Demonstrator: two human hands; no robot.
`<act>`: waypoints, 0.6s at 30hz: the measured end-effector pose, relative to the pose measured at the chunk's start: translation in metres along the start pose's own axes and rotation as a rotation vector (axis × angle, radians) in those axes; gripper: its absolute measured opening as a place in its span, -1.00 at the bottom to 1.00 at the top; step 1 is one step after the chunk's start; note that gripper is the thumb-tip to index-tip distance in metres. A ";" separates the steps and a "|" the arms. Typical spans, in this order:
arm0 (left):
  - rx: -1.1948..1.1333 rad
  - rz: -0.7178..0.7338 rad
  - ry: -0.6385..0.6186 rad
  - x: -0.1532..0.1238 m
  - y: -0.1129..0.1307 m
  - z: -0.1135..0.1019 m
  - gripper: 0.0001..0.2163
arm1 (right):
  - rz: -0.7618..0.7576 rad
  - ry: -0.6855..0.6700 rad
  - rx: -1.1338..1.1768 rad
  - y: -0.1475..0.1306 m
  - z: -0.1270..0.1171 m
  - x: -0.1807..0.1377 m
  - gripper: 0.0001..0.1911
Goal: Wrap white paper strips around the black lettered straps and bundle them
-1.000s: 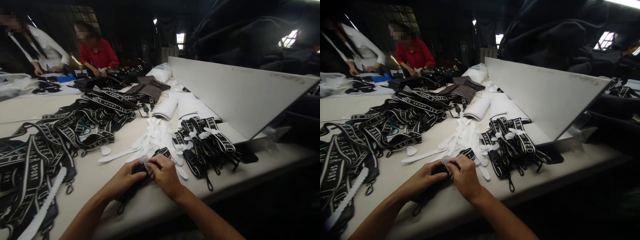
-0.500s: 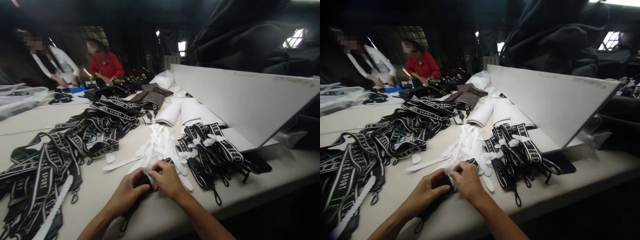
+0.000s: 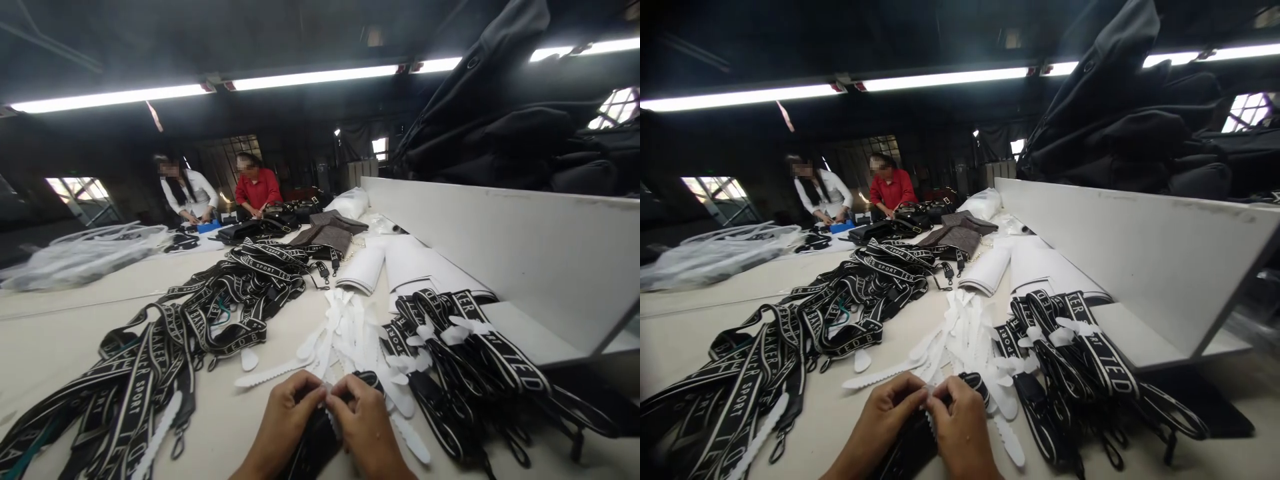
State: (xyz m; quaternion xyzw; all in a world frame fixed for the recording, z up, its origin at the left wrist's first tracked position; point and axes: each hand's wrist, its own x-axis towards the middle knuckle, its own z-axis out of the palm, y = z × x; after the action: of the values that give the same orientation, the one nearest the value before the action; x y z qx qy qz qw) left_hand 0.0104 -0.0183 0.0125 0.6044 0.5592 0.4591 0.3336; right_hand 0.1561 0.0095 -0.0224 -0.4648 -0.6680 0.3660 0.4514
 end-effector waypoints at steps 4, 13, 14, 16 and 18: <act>-0.033 0.056 0.096 -0.002 -0.001 0.005 -0.78 | 0.006 -0.022 -0.056 -0.011 -0.006 0.003 -0.86; -0.058 0.136 0.234 -0.004 -0.015 0.010 -0.83 | 0.115 -0.154 -0.137 -0.035 -0.012 0.024 -0.84; -0.051 0.148 0.252 -0.004 -0.016 0.010 -0.84 | 0.108 -0.153 -0.148 -0.033 -0.010 0.025 -0.84; -0.028 0.175 0.280 -0.004 -0.017 0.010 -0.85 | 0.088 -0.157 -0.143 -0.027 -0.006 0.025 -0.84; -0.027 0.180 0.289 -0.005 -0.017 0.010 -0.85 | 0.069 -0.161 -0.115 -0.020 -0.003 0.024 -0.84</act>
State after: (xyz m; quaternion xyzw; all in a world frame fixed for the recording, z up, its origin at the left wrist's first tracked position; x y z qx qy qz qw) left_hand 0.0138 -0.0193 -0.0079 0.5751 0.5389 0.5767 0.2153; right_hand 0.1495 0.0267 0.0036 -0.4818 -0.7057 0.3782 0.3561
